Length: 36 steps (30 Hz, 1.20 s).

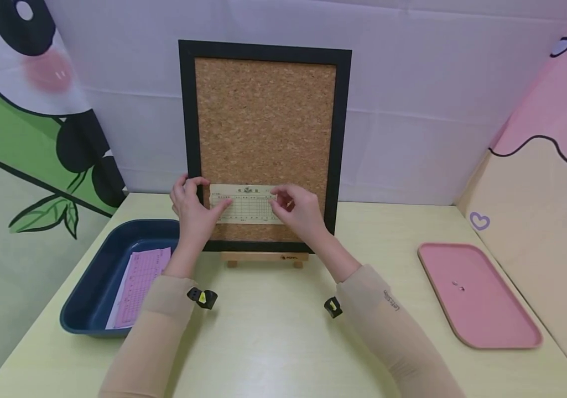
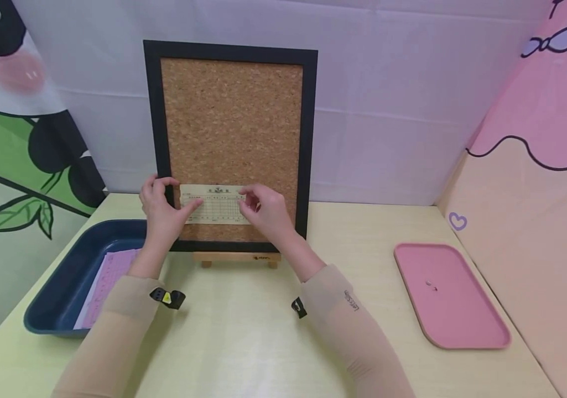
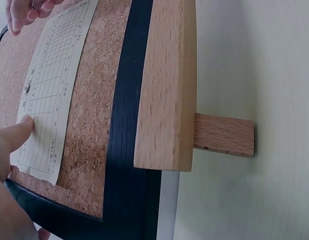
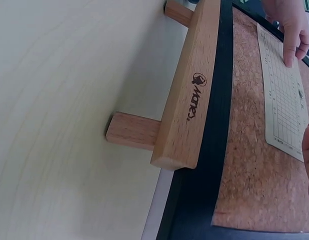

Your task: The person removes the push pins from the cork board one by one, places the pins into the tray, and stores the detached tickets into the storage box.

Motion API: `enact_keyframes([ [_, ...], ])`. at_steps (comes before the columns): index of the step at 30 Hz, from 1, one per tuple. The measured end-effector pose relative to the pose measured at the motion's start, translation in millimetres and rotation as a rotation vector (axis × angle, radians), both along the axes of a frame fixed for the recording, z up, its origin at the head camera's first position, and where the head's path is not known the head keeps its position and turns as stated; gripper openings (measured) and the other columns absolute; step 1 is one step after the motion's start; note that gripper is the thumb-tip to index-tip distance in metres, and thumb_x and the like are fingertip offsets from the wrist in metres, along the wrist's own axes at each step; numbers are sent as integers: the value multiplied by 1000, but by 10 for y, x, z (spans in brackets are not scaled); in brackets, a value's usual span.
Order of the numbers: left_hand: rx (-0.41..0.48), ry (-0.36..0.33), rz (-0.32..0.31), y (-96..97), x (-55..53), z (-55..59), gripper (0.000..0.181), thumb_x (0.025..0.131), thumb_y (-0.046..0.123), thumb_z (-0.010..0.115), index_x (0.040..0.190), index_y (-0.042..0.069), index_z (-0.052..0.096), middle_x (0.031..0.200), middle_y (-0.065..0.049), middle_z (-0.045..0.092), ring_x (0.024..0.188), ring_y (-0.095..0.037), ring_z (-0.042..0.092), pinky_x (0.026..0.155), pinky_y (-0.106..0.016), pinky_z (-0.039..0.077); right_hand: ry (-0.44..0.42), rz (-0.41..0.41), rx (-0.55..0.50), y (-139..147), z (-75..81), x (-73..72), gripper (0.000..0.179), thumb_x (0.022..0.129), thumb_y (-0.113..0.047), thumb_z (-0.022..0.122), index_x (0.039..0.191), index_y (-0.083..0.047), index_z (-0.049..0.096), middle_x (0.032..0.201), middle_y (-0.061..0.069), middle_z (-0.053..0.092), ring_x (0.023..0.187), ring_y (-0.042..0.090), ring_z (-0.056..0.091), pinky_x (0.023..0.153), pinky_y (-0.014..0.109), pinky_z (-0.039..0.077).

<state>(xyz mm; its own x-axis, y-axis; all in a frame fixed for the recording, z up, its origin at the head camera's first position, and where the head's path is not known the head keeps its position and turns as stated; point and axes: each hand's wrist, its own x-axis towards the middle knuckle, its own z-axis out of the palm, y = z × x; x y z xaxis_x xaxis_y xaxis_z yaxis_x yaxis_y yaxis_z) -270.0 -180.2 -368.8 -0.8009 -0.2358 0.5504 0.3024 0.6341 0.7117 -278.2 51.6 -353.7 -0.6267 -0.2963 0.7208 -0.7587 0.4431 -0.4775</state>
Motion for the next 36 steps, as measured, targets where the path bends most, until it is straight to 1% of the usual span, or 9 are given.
enact_keyframes([
  [6, 5, 7, -3, -4, -6, -11, 53, 77, 33, 78, 113, 9, 47, 146, -17, 20, 138, -28, 10, 105, -57, 12, -18, 6, 48, -137, 53, -70, 15, 87, -11, 66, 100, -3, 66, 77, 3, 59, 68, 10, 52, 61, 19, 49],
  [11, 4, -3, -4, -3, -5, -5, 50, 77, 33, 78, 108, 7, 47, 145, -19, 21, 138, -30, 9, 105, -58, 13, -17, 12, 124, -244, 105, -128, 15, 89, -12, 65, 102, -5, 66, 77, 1, 58, 67, 9, 50, 60, 18, 45],
  [14, 3, -17, 2, -3, -4, -4, 49, 77, 34, 78, 106, 7, 49, 145, -20, 21, 138, -31, 9, 105, -59, 13, -25, -2, 165, -299, 121, -151, 15, 89, -13, 64, 102, -6, 65, 77, 1, 58, 67, 9, 50, 61, 18, 44],
  [17, 7, -34, 7, -1, -4, -2, 49, 76, 35, 78, 105, 7, 51, 146, -20, 20, 138, -32, 9, 105, -59, 14, -29, -47, 197, -344, 135, -152, 15, 89, -14, 65, 102, -7, 66, 78, 1, 60, 67, 9, 51, 61, 18, 45],
  [20, 19, -44, 5, -2, -5, 0, 47, 77, 36, 78, 105, 7, 53, 146, -19, 20, 137, -33, 10, 105, -59, 15, -19, -118, 237, -383, 137, -148, 15, 88, -17, 65, 101, -10, 66, 77, -1, 61, 65, 8, 51, 60, 19, 44],
  [25, 40, -36, 1, -11, -7, -4, 42, 77, 36, 77, 98, 5, 57, 146, -19, 22, 137, -34, 13, 104, -58, 19, 37, -210, 301, -429, 115, -167, 14, 89, -23, 64, 100, -13, 67, 71, -4, 59, 57, 5, 49, 51, 19, 39],
  [30, 58, -34, 7, -19, -6, -7, 41, 77, 37, 77, 92, 3, 61, 147, -17, 23, 137, -32, 14, 107, -56, 20, 92, -256, 328, -466, 113, -170, 14, 89, -26, 64, 97, -15, 68, 67, -6, 59, 52, 4, 47, 46, 18, 35],
  [36, 74, -32, 11, -20, -3, -8, 39, 78, 37, 76, 90, 2, 63, 147, -14, 25, 138, -30, 15, 108, -54, 21, 96, -284, 357, -513, 123, -167, 13, 90, -26, 64, 95, -15, 69, 67, -6, 60, 52, 3, 49, 46, 17, 36],
])
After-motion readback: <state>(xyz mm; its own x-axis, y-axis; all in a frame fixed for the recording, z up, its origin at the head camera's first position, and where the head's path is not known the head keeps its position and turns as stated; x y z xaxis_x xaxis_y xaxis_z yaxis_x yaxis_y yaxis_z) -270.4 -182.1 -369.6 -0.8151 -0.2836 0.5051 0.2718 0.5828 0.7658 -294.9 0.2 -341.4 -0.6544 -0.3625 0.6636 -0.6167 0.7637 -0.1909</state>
